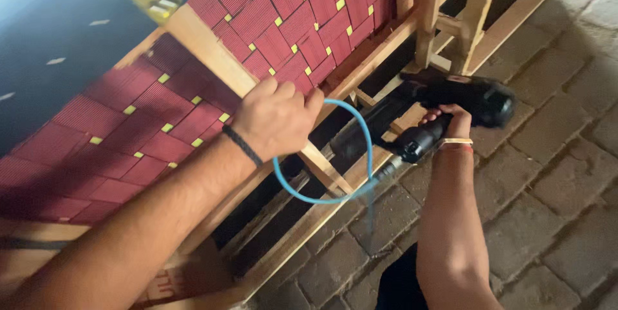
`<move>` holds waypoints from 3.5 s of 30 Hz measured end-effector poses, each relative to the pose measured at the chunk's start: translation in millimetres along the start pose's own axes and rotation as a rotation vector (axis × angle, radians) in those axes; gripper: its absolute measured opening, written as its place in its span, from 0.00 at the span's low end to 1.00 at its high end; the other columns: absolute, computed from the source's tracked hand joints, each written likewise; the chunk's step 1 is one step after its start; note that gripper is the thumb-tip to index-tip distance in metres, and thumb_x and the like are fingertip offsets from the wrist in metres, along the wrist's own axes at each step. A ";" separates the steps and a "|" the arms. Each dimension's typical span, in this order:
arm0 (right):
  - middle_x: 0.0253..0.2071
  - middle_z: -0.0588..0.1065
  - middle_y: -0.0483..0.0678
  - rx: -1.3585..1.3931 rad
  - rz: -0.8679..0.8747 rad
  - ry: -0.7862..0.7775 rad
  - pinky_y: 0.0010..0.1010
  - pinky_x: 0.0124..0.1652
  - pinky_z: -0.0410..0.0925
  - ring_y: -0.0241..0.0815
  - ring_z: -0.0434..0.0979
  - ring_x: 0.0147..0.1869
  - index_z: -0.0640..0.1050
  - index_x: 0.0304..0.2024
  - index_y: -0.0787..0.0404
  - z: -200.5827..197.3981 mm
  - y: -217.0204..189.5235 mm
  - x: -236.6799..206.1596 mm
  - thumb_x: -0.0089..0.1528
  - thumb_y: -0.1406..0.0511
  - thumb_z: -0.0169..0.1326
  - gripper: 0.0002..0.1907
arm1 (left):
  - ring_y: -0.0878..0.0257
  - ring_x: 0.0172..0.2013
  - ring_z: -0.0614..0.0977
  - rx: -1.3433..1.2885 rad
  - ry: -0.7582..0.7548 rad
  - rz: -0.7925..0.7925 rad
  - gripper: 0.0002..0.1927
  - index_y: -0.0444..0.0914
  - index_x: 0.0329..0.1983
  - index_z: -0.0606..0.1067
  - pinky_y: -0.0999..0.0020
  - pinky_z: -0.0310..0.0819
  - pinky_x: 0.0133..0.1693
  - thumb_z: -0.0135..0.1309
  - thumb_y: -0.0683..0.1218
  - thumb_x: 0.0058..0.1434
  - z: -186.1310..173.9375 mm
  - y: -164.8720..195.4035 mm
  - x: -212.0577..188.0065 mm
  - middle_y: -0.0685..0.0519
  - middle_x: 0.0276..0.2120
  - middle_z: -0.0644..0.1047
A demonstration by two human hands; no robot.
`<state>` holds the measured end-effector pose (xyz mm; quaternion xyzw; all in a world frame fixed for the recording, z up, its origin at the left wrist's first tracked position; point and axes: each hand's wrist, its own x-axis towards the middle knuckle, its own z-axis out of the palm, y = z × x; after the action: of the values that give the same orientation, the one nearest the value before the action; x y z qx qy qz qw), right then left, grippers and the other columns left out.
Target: The person uses a pneumatic nail gun to attach dark gray fabric to a wooden sofa frame. They pull the fabric taut, position it, and drive nails along the edges while another person assists by holding the fabric. The sofa is flipped to work on different sides.
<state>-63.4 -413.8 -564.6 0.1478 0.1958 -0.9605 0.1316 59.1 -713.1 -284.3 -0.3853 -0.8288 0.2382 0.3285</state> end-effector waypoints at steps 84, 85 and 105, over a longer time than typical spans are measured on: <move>0.28 0.67 0.48 -0.166 -0.414 0.694 0.39 0.41 0.73 0.45 0.70 0.31 0.69 0.32 0.61 69.4 87.5 -527.1 0.62 0.64 0.51 0.08 | 0.58 0.34 0.85 -1.432 -0.770 -0.932 0.16 0.51 0.54 0.79 0.61 0.77 0.37 0.53 0.47 0.64 -291.2 25.0 -170.6 0.52 0.36 0.84; 0.29 0.68 0.47 -0.226 -0.403 0.718 0.38 0.41 0.72 0.44 0.70 0.32 0.71 0.34 0.61 91.6 91.8 -548.5 0.63 0.64 0.52 0.07 | 0.60 0.34 0.85 -1.480 -0.910 -1.057 0.16 0.51 0.55 0.78 0.62 0.77 0.39 0.52 0.47 0.64 -318.7 13.3 -188.0 0.54 0.35 0.84; 0.28 0.67 0.43 -0.610 -0.062 0.198 0.37 0.42 0.70 0.39 0.68 0.31 0.73 0.57 0.66 432.2 158.5 -679.1 0.59 0.67 0.53 0.23 | 0.65 0.34 0.85 -2.191 -0.784 -1.532 0.26 0.32 0.53 0.78 0.69 0.79 0.40 0.49 0.61 0.73 -576.4 12.3 -405.2 0.46 0.37 0.84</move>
<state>511.3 -601.6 -10.0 0.1884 0.4909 -0.8420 0.1207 682.1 -946.3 -51.9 0.1920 -0.6305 -0.6704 -0.3407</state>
